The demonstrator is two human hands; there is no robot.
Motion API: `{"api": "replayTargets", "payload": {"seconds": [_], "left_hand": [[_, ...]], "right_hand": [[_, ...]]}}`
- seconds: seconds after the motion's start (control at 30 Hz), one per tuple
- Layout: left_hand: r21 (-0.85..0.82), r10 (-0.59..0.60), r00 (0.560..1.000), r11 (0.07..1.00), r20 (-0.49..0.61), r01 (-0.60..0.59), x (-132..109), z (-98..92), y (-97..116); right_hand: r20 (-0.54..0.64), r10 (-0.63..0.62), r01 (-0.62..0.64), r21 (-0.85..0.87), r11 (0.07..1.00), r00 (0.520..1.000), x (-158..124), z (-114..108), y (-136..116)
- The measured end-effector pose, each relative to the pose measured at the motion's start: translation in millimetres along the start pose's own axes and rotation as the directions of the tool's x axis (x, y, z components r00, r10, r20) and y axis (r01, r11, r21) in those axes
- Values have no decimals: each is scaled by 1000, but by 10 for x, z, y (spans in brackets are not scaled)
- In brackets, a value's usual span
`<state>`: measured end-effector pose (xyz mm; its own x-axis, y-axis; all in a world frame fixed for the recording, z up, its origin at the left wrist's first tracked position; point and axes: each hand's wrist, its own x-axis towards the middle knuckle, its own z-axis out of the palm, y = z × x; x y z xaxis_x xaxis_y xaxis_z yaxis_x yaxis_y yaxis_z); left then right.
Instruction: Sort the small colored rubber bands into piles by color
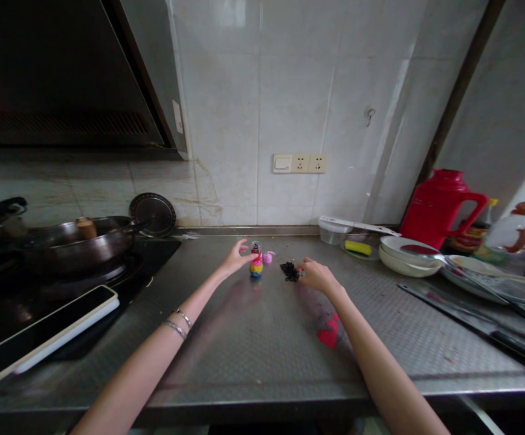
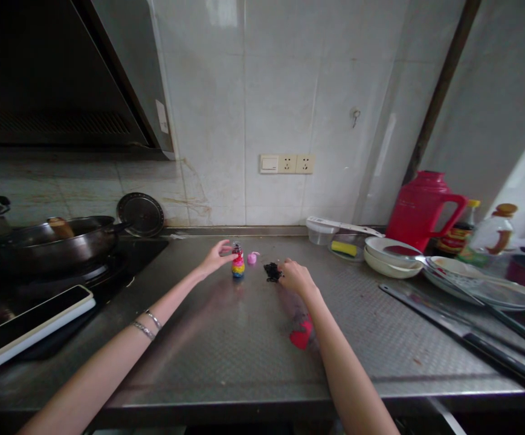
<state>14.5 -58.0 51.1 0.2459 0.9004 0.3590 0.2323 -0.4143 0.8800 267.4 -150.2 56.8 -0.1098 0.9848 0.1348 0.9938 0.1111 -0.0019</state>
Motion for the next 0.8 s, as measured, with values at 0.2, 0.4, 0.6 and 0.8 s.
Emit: {"api": "replayTargets", "payload": {"seconds": [0.2, 0.4, 0.6, 0.8], "left_hand": [[-105, -60, 997, 992, 46, 64, -94, 164, -252], [-83, 46, 990, 996, 130, -36, -140, 215, -338], [-40, 72, 986, 997, 153, -66, -164, 202, -289], [-38, 88, 981, 996, 171, -83, -174, 198, -284]], "right_hand": [[48, -46, 48, -41, 998, 998, 43, 37, -39], [18, -107, 109, -89, 990, 994, 65, 53, -42], [21, -160, 162, -91, 983, 987, 125, 16, -26], [12, -183, 183, -78, 980, 983, 191, 37, 21]]}}
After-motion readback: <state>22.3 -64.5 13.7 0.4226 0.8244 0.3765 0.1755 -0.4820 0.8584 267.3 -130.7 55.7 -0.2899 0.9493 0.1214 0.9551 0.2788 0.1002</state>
